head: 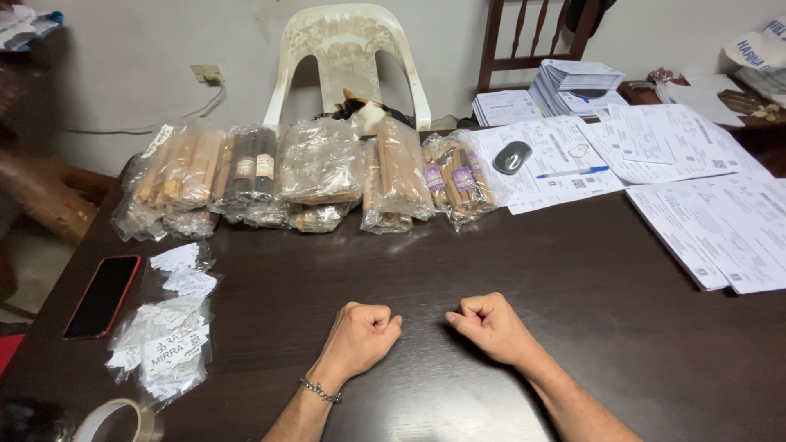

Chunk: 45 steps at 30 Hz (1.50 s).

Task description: The person unwraps a bundle of wooden sticks, arranges several bundles on a desk, and then prepares a row of paper labels by sticking them onto a length of clear adhesive tape applied to the desk surface.

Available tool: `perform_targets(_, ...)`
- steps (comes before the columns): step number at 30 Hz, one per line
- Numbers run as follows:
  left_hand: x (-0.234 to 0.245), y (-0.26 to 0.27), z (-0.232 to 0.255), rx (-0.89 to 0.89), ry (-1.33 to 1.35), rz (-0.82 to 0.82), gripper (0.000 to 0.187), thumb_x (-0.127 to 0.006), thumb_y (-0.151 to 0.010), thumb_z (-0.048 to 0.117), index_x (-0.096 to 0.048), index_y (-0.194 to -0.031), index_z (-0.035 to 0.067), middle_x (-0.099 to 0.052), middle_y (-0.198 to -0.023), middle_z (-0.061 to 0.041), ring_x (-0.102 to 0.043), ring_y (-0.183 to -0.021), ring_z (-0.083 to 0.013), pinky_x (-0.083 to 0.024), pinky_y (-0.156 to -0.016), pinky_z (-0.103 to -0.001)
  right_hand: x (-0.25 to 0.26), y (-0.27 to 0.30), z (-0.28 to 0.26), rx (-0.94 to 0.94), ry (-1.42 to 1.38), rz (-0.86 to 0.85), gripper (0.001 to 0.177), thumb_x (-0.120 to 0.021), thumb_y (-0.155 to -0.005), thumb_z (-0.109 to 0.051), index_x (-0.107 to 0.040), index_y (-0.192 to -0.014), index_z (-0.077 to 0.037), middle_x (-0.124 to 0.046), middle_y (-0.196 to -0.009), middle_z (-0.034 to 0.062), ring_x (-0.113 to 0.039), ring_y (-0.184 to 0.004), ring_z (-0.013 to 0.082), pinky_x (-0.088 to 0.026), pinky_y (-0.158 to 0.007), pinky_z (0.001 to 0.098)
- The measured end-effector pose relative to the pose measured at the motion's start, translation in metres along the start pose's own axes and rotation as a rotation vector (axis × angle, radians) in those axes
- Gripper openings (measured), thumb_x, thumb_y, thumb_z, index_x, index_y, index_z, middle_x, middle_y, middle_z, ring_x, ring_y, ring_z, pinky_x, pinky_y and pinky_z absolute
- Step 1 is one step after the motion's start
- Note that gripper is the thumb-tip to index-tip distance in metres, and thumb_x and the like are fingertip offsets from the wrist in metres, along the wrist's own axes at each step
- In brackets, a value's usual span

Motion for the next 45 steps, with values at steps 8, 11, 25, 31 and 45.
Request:
perform_targets(8, 0.0, 0.0, 0.012, -0.049, -0.111, 0.008, 0.063, -0.078, -0.087, 0.017, -0.022, -0.059, 0.016, -0.02, -0.052, 0.003, -0.022, -0.053, -0.0126, -0.03, -0.05, -0.034, 0.0, 0.0, -0.001, -0.019, -0.014, -0.001, 0.059, -0.074, -0.095, -0.017, -0.025, -0.062, -0.018, -0.025, -0.058, -0.008, -0.022, -0.057, 0.0074, -0.021, -0.052, 0.0284)
perform_targets(11, 0.001, -0.002, 0.014, -0.053, -0.137, 0.031, 0.06, -0.079, -0.087, 0.021, -0.026, -0.057, 0.016, -0.025, -0.049, 0.004, -0.026, -0.05, -0.0132, -0.033, -0.05, -0.034, 0.0, -0.001, -0.005, -0.004, -0.017, -0.005, 0.059, -0.073, -0.095, -0.017, -0.025, -0.062, -0.018, -0.025, -0.057, -0.0083, -0.021, -0.057, 0.0072, -0.021, -0.052, 0.0284)
perform_targets(25, 0.029, -0.132, 0.047, 0.092, -0.278, 0.229, 0.066, -0.076, -0.089, 0.041, -0.047, -0.132, 0.0, -0.057, -0.122, -0.025, -0.055, -0.12, -0.0462, -0.047, -0.099, -0.056, 0.002, -0.01, 0.009, -0.002, -0.09, 0.007, 0.052, -0.078, -0.087, -0.009, -0.041, -0.051, -0.013, -0.037, -0.038, 0.0005, -0.031, -0.047, 0.0101, -0.025, -0.043, 0.0267)
perform_targets(31, 0.006, -0.21, 0.002, 0.263, -0.563, 0.23, 0.065, -0.076, -0.086, 0.051, -0.052, -0.122, 0.002, -0.061, -0.116, -0.022, -0.057, -0.118, -0.0416, -0.047, -0.099, -0.055, 0.007, -0.009, 0.003, 0.017, -0.125, 0.031, 0.051, -0.077, -0.087, -0.009, -0.04, -0.052, -0.015, -0.036, -0.042, -0.0026, -0.032, -0.05, 0.0083, -0.025, -0.044, 0.0258)
perform_targets(45, 0.033, -0.148, 0.028, 0.479, 0.112, 0.285, 0.059, -0.087, -0.068, 0.035, -0.071, -0.117, 0.006, -0.075, -0.107, -0.019, -0.071, -0.111, -0.0373, -0.057, -0.088, -0.046, 0.016, -0.015, 0.022, -0.04, -0.22, 0.089, 0.053, -0.078, -0.089, -0.012, -0.04, -0.053, -0.016, -0.042, -0.044, -0.0021, -0.033, -0.05, 0.0082, -0.026, -0.045, 0.0242)
Point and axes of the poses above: each hand's wrist, its own y-axis away from the middle knuckle, its own x-axis out of the back of the hand, z = x × y, the point moved 10 cm from there along -y, towards the middle knuckle
